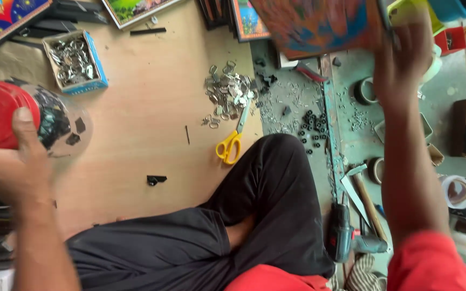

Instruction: The person sits on the floor with a framed picture board on their lap and attaches metal hanging brackets to its back. They position each bracket at the frame corners, drive screws with a cordless screwdriver, then set the finished frame onto a stack of completed frames.

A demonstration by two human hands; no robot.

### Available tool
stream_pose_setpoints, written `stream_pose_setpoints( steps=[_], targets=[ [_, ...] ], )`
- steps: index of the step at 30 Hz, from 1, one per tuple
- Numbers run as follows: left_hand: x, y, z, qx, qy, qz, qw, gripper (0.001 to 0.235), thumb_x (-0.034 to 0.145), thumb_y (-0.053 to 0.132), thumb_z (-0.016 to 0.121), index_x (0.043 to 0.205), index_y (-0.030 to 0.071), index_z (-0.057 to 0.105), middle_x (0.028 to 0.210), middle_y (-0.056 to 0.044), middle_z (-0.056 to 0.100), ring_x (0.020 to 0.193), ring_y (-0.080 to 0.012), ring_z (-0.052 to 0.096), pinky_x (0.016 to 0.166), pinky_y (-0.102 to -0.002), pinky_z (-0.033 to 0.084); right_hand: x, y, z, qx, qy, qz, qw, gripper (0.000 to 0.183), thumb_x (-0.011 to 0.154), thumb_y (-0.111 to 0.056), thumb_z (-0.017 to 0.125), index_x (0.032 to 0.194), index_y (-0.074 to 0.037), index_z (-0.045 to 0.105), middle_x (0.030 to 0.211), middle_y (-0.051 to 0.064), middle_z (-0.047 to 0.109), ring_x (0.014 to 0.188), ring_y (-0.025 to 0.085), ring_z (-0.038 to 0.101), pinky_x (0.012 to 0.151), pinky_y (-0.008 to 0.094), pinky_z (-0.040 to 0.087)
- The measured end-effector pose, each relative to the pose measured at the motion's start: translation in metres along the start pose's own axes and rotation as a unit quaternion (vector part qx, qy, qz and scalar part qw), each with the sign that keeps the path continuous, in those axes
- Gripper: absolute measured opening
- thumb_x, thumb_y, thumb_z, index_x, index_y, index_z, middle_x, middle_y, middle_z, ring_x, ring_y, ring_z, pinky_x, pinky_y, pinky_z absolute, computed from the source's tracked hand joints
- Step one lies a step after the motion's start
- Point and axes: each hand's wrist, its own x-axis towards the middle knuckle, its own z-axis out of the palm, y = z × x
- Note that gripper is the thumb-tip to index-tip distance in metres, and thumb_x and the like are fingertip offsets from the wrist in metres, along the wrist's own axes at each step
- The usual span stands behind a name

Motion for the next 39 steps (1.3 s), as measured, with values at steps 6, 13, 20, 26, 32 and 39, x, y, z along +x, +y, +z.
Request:
stream_pose_setpoints(
  steps=[6,13,20,26,32,39],
  targets=[
    [-0.089,0.118,0.074,-0.63,-0.21,-0.188,0.724,0.056,0.121,0.042,0.05,0.15,-0.005,0.041,0.139,-0.013,0.049,0.125,-0.0255,0.051,0.11,-0.043,0.042,-0.162,-0.053,0.009,-0.372,0.003,-0.204,0.905,0.018,0.093,0.015,0.063,0.107,0.004,0.059,0.114,0.022,0.075,0.108,0.031,0.076,0.088,0.04,0.064],
    [-0.161,0.228,0.116,-0.621,-0.275,-0.169,0.714,0.055,0.095,0.02,0.068,0.145,0.003,0.051,0.146,-0.016,0.057,0.138,-0.0252,0.052,0.119,-0.04,0.039,-0.255,-0.055,-0.042,-0.023,-0.104,0.219,0.97,0.055,0.081,-0.005,0.065,0.134,-0.003,0.053,0.15,0.02,0.051,0.134,0.03,0.055,0.103,0.037,0.053],
    [-0.181,0.337,0.088,-0.241,-0.166,0.192,0.937,0.091,0.082,0.039,0.079,0.153,0.002,0.036,0.153,-0.031,0.037,0.141,-0.0441,0.035,0.113,-0.062,0.026,-0.293,0.028,-0.069,-0.008,0.118,0.449,0.886,0.065,0.099,-0.034,0.065,0.152,0.0,0.045,0.133,0.017,0.06,0.116,0.021,0.056,0.101,0.036,0.045],
    [-0.15,0.271,0.07,-0.291,-0.302,-0.017,0.907,0.097,0.089,0.036,0.075,0.161,-0.001,0.022,0.154,-0.026,0.044,0.138,-0.0377,0.048,0.114,-0.044,0.042,-0.276,0.017,0.024,-0.117,0.048,0.493,0.861,0.067,0.102,-0.043,0.051,0.155,-0.003,0.038,0.146,0.023,0.053,0.135,0.03,0.051,0.113,0.036,0.035],
    [-0.144,0.151,-0.009,-0.696,-0.438,-0.202,0.532,0.073,0.091,0.016,0.065,0.156,-0.004,0.038,0.145,-0.018,0.057,0.135,-0.0258,0.055,0.112,-0.039,0.044,-0.22,-0.005,0.116,-0.159,0.07,0.333,0.927,0.054,0.11,-0.03,0.05,0.154,-0.001,0.038,0.149,0.024,0.051,0.142,0.035,0.05,0.121,0.041,0.035],
    [-0.192,0.134,0.003,-0.747,-0.336,-0.266,0.508,0.053,0.095,0.002,0.064,0.146,-0.005,0.049,0.125,-0.012,0.065,0.115,-0.0206,0.063,0.102,-0.037,0.051,-0.262,-0.047,0.066,-0.022,0.07,0.319,0.945,0.057,0.107,-0.021,0.05,0.158,-0.003,0.032,0.152,0.02,0.043,0.136,0.032,0.052,0.113,0.037,0.042]
  ],
)
